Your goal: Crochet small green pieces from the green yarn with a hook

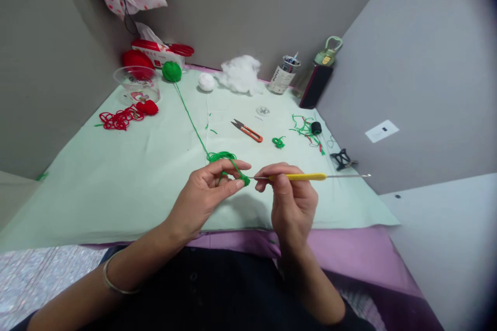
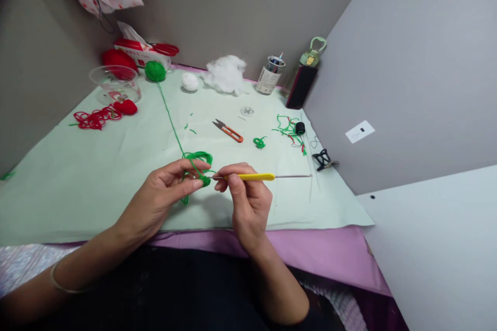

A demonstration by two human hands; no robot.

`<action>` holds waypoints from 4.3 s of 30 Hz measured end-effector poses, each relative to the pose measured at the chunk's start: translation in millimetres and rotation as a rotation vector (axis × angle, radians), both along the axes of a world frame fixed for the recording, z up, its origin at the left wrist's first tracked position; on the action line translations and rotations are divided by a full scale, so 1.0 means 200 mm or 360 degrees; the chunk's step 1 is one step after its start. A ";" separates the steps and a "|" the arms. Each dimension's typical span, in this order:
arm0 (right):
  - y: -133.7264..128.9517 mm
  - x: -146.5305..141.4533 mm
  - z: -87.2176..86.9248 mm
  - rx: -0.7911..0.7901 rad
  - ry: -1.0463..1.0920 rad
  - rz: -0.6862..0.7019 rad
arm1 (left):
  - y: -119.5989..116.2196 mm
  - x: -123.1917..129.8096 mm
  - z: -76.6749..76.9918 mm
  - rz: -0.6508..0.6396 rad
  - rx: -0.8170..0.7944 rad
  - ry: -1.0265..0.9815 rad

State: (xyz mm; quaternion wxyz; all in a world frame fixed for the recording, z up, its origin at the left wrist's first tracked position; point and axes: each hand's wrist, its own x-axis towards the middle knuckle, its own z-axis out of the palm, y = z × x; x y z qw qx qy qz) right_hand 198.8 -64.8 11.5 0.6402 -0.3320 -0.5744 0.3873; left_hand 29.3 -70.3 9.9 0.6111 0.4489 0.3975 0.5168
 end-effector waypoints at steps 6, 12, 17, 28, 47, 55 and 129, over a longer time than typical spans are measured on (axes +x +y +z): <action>0.00 -0.01 -0.02 -0.0068 0.0005 0.0073 | 0.00 0.01 0.03 -0.0021 -0.0056 -0.0142; -0.02 -0.03 -0.05 0.0162 -0.0253 -0.0113 | 0.00 0.04 0.05 0.0023 -0.0140 -0.0327; -0.03 -0.03 -0.09 0.0713 -0.0833 -0.0492 | -0.01 0.05 0.05 -0.0067 -0.0380 -0.0550; 0.03 -0.02 -0.04 -0.0153 0.0061 0.0062 | -0.01 0.04 0.05 -0.0032 -0.0285 -0.0331; 0.05 -0.01 0.00 -0.0258 0.0129 0.0166 | -0.01 0.01 0.04 0.0080 -0.0113 -0.0146; -0.03 -0.02 0.00 0.0356 -0.0490 -0.0126 | -0.01 0.02 0.05 0.0274 0.0092 0.0207; 0.02 -0.05 0.00 0.0117 -0.0159 -0.0088 | 0.01 0.02 0.05 0.0003 -0.0142 -0.0295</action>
